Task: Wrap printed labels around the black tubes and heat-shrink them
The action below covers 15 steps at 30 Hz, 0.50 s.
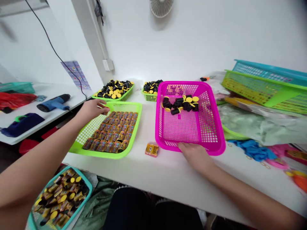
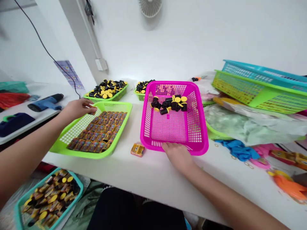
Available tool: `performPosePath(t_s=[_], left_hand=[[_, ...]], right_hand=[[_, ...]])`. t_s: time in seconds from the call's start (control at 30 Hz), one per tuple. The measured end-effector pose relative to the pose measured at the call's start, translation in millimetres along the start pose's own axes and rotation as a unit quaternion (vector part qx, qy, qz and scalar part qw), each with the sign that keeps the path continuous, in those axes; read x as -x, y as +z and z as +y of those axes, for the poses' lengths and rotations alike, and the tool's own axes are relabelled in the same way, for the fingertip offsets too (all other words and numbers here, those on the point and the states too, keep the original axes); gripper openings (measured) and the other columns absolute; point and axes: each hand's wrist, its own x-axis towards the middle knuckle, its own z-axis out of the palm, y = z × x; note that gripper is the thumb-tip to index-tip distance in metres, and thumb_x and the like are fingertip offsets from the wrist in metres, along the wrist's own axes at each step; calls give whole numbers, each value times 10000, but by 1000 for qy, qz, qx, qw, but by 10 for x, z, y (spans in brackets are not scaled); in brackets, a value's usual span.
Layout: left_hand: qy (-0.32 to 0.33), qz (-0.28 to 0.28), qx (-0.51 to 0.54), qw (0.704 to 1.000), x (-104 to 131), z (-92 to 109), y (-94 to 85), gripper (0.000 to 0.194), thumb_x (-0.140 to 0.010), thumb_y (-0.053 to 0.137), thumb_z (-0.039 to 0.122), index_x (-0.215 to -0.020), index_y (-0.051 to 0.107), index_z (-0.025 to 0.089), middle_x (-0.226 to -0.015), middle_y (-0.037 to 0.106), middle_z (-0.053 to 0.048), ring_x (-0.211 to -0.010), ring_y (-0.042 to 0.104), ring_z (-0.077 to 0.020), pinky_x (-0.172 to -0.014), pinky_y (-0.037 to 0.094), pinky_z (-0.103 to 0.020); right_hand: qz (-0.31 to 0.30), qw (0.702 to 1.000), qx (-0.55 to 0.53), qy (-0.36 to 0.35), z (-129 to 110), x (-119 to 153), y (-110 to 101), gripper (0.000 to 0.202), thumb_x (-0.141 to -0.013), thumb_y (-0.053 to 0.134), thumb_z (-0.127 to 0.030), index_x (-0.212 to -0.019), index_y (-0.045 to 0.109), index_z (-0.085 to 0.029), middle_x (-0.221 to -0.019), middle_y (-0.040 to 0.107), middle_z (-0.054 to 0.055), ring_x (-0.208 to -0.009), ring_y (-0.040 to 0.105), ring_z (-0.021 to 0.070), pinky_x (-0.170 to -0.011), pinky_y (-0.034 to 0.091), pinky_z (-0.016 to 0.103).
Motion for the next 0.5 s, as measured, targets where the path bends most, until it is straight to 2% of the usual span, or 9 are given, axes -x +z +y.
performPosePath(t_s=[0.1,0.2,0.3,0.37,0.5], left_hand=[[-2,-41,-86,995,-314,-4,216,414,-726,748,438,-989,695,123,-906,746,-79,-782,677,-208,-703,489,-276],[9,-62,-129,990,-466,13,398,395,-730,730,437,-954,710,113,-900,741,-109,-831,668,-234,-710,474,-281],[17,-91,-150,984,-502,3,530,394,-690,749,471,-863,728,118,-781,729,-100,-791,665,-249,-702,467,-289],[22,-115,-168,979,-494,-13,588,410,-676,750,498,-839,734,122,-772,726,-104,-794,668,-264,-713,468,-297],[41,-161,-199,966,-466,-15,601,414,-805,618,456,-979,725,97,-964,730,-160,-916,669,-301,-798,476,-327]], right_hand=[[13,1000,17,4,-82,56,31,384,-798,485,31,-1098,667,-123,-999,748,137,-827,721,254,-650,545,342],[7,1000,17,16,-92,44,18,342,-815,496,16,-1071,666,-133,-971,747,129,-820,714,240,-641,526,326],[-12,1000,4,25,-77,28,-39,291,-841,489,-2,-1024,666,-144,-912,743,111,-803,706,227,-606,472,302],[-21,999,-3,25,-69,29,-72,263,-860,485,-18,-1008,662,-145,-905,738,111,-810,700,226,-604,443,293],[-22,999,-6,32,-44,31,-83,229,-880,483,-39,-978,652,-159,-891,731,106,-788,688,215,-582,401,279]])
